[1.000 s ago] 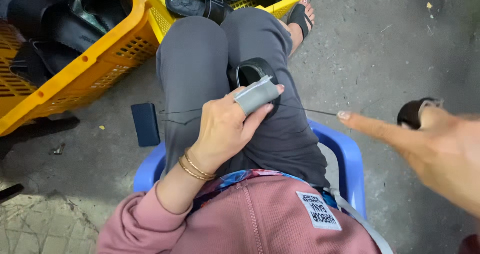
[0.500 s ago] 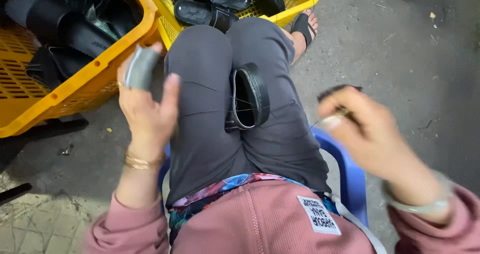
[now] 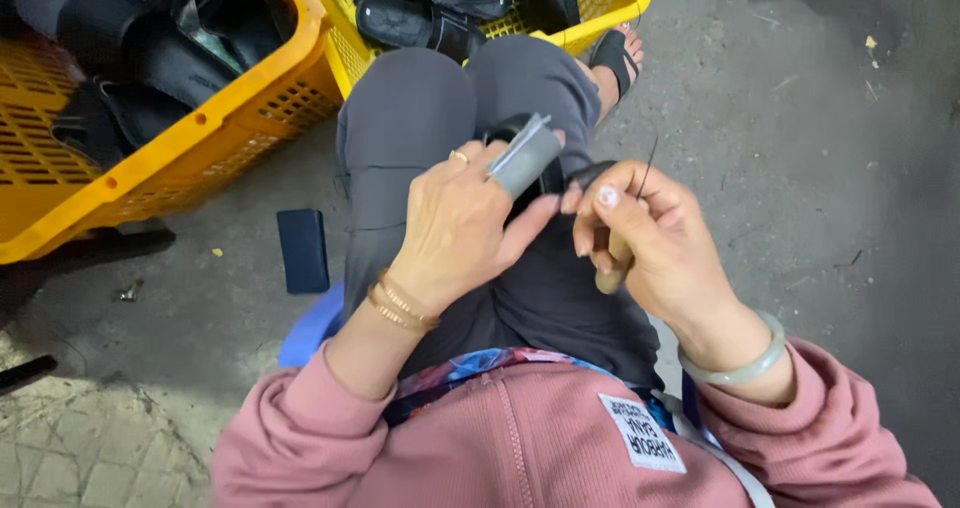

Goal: The person sits on a blue plastic chair and sews a black sandal held between their legs. They use a needle and thread to stitch the sole of the sandal, pulling the thread through the material repeatedly. Two yellow baskets filled with other black sandals are visible on the floor nearby.

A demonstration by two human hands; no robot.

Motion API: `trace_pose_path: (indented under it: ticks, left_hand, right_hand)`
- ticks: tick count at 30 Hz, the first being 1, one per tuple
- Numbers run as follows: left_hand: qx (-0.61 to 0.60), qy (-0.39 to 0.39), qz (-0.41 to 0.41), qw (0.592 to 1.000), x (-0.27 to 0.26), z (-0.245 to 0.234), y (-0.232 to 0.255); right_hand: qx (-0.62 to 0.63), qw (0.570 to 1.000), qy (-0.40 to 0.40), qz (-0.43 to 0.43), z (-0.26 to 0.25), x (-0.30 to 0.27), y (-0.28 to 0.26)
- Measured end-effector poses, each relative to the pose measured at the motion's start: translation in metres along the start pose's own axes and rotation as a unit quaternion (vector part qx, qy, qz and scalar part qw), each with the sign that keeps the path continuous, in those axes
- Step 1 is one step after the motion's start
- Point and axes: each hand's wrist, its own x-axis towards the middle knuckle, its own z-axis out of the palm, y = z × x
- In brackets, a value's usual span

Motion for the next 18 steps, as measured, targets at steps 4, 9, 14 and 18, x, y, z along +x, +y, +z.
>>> trace_pose_path:
  ticks: [4, 9, 14, 18]
  left_hand:
    - [0.024, 0.042, -0.025, 0.999, 0.003, 0.026, -0.002]
    - [-0.161, 0.083, -0.067, 0.981, 0.000, 0.029, -0.008]
    - [-0.206, 0.021, -0.069, 0.976, -0.014, 0.020, -0.012]
    - [-0.195, 0.035, -0.056, 0.979, -0.014, 0.023, -0.016]
  right_hand:
    - [0.064, 0.998, 0.012, -0.025, 0.007, 0.007, -0.001]
    - [0.185, 0.982, 0.014, 0.020, 0.011, 0.008, -0.004]
    - [0.182, 0.979, 0.071, 0.062, 0.021, 0.012, -0.010]
    - [0.163, 0.978, 0.117, 0.051, 0.030, 0.017, -0.021]
